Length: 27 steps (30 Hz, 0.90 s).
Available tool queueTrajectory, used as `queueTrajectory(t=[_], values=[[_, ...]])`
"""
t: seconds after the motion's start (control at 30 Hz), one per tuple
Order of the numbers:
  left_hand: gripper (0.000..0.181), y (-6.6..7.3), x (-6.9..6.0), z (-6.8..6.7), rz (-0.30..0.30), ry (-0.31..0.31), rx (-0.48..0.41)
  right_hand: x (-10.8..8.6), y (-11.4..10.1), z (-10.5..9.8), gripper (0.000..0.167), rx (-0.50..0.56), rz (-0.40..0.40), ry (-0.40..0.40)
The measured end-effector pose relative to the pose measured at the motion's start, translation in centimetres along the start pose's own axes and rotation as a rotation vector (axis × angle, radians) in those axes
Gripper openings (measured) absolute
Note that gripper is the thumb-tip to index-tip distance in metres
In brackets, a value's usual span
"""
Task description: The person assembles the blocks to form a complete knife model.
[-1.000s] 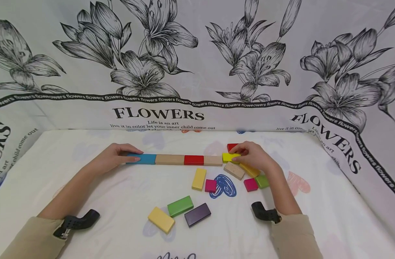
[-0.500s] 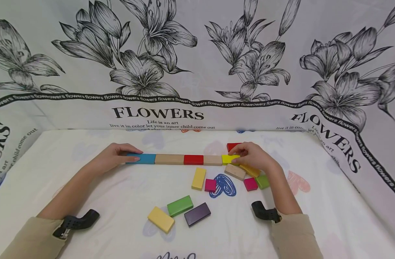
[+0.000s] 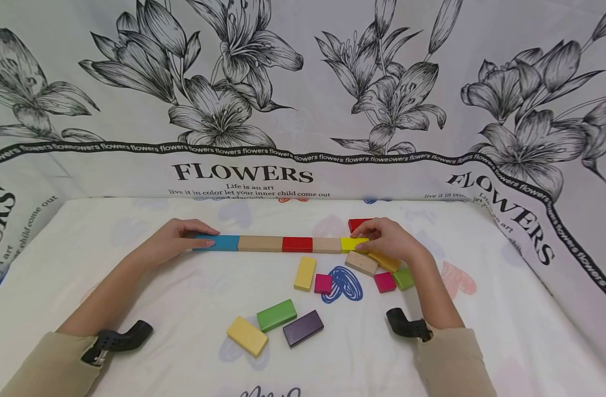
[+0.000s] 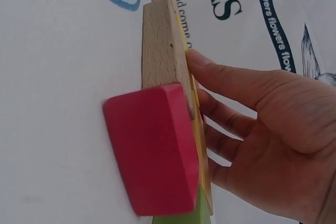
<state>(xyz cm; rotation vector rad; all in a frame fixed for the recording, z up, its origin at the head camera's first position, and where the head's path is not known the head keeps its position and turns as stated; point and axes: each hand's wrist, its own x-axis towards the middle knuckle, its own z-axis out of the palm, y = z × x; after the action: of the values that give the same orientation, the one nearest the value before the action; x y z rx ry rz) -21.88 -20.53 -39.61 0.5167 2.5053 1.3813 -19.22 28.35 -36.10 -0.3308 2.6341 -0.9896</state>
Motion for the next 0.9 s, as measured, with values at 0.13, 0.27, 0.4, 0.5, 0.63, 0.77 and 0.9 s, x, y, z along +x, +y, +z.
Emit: queueTrajectory(t=[0.13,0.27,0.4,0.5,0.63,0.77,0.9], values=[[0.033,0.01,0.00,-0.02,-0.002,-0.001,-0.002,-0.04,-0.08,0.00,0.029,0.007,0.003,-0.003],[0.033,0.08,-0.03,0.00,-0.001,0.000,0.002,-0.08,-0.12,-0.01,0.029,0.014,0.006,-0.005],[0.033,0.12,-0.05,0.00,-0.005,0.000,0.004,-0.11,-0.13,-0.04,0.029,0.014,0.005,-0.007],[0.033,0.09,-0.01,0.00,-0.008,0.000,0.004,-0.09,-0.12,-0.05,0.029,0.008,0.006,-0.008],[0.033,0.02,0.00,0.00,-0.005,0.002,0.006,-0.05,-0.16,-0.05,0.030,0.002,0.010,-0.009],[0.033,0.07,-0.01,-0.01,-0.003,0.008,0.012,-0.11,-0.30,-0.05,0.030,0.004,0.014,-0.010],[0.033,0.18,-0.04,-0.02,-0.006,0.010,0.012,-0.30,-0.48,-0.16,0.029,-0.002,0.012,-0.012]])
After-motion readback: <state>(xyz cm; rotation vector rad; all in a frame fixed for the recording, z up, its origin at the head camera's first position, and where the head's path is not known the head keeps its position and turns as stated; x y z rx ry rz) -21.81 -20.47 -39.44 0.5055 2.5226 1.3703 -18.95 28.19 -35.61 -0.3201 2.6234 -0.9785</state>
